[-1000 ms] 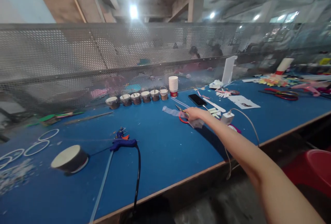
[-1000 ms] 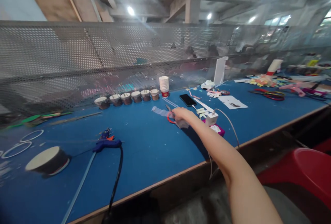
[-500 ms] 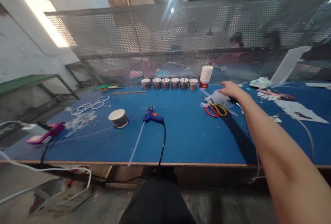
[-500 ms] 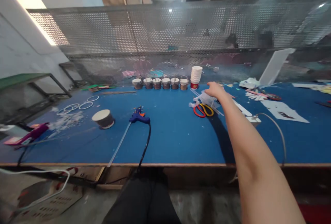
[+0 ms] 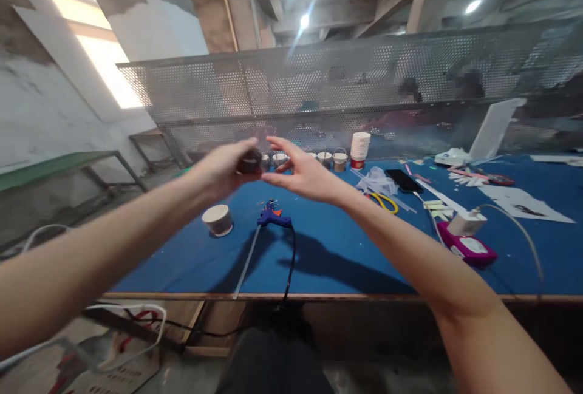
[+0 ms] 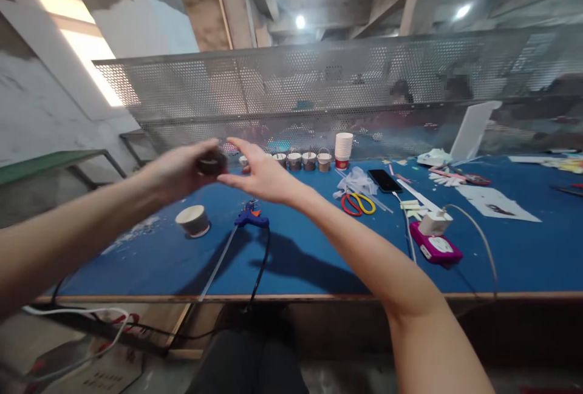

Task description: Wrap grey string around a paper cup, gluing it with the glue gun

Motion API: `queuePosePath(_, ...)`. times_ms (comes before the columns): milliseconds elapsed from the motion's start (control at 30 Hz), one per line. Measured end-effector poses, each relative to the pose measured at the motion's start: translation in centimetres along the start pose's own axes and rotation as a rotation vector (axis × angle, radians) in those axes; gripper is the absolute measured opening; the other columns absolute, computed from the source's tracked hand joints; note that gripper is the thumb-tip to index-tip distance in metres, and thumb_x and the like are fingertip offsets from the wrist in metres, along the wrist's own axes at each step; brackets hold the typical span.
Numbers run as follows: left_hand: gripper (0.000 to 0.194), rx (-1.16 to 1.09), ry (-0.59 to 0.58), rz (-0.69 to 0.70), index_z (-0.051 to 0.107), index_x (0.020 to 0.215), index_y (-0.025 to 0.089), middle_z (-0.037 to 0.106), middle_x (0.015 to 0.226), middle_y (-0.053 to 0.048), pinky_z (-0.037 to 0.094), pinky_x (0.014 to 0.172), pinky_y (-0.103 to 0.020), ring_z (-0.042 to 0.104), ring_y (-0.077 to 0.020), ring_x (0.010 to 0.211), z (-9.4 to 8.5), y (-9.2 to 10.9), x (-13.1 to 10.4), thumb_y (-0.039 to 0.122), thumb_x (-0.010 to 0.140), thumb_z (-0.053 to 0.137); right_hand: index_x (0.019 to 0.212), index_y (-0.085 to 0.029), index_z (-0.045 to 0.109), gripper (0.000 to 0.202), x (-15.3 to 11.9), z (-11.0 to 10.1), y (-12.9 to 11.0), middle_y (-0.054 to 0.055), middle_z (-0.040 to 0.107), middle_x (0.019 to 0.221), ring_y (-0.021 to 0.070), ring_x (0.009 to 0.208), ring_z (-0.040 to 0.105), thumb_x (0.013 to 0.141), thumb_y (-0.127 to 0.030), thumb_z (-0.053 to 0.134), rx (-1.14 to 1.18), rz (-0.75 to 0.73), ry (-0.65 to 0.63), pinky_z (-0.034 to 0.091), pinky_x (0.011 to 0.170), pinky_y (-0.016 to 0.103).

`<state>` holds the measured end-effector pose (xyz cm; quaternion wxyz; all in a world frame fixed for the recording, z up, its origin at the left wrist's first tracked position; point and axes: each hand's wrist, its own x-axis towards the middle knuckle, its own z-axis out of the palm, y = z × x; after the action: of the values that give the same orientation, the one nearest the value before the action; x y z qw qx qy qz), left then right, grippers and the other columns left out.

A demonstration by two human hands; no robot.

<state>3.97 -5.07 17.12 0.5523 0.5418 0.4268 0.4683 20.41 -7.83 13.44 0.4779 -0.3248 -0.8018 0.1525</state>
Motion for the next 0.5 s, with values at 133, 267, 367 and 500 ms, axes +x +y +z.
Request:
queuePosePath(133, 0.015, -0.052, -0.094, -0.064, 0.065, 0.076, 0.014, 0.061, 0.060, -0.002, 0.054, 0.065, -0.029, 0.061, -0.0151, 0.065, 1.7, -3.0, -0.1, 0.024, 0.084, 0.058, 0.138, -0.017, 0.038, 0.056, -0.8, 2.5, 2.1, 0.014, 0.048, 0.139, 0.0229, 0.123, 0.049, 0.089, -0.037, 0.057, -0.122, 0.088, 0.034, 0.042, 0.101, 0.040)
queuePosePath(267, 0.017, -0.080, 0.038, -0.008, 0.057, 0.065, 0.013, 0.059, 0.055, 0.000, 0.056, 0.063, -0.031, 0.056, -0.0112, 0.052, 0.1, -3.7, 0.8, 0.017, 0.082, 0.059, 0.122, -0.016, 0.052, 0.033, -2.7, 5.5, 6.0, 0.013, 0.061, 0.119, 0.0216, 0.102, 0.060, 0.097, -0.035, 0.040, -0.404, 0.418, -0.085, 0.047, 0.088, 0.038)
queuePosePath(367, 0.022, -0.094, 0.160, 0.039, 0.054, 0.063, 0.014, 0.056, 0.052, 0.002, 0.056, 0.061, -0.032, 0.055, -0.0110, 0.049, -1.9, -2.7, 1.3, 0.016, 0.085, 0.054, 0.099, -0.014, 0.064, 0.028, -4.2, 8.8, 8.0, 0.015, 0.065, 0.105, 0.0300, 0.104, 0.058, 0.078, -0.031, 0.071, -0.461, 0.438, -0.213, 0.046, 0.088, 0.042)
queuePosePath(500, 0.024, -0.097, 0.188, 0.044, 0.055, 0.063, 0.014, 0.056, 0.054, 0.001, 0.057, 0.061, -0.031, 0.057, -0.0117, 0.050, -3.3, -1.9, 0.9, 0.014, 0.087, 0.050, 0.093, -0.012, 0.067, 0.017, -4.9, 11.7, 9.5, 0.018, 0.064, 0.106, 0.0295, 0.102, 0.060, 0.078, -0.019, 0.068, -0.493, 0.451, -0.249, 0.045, 0.087, 0.039)
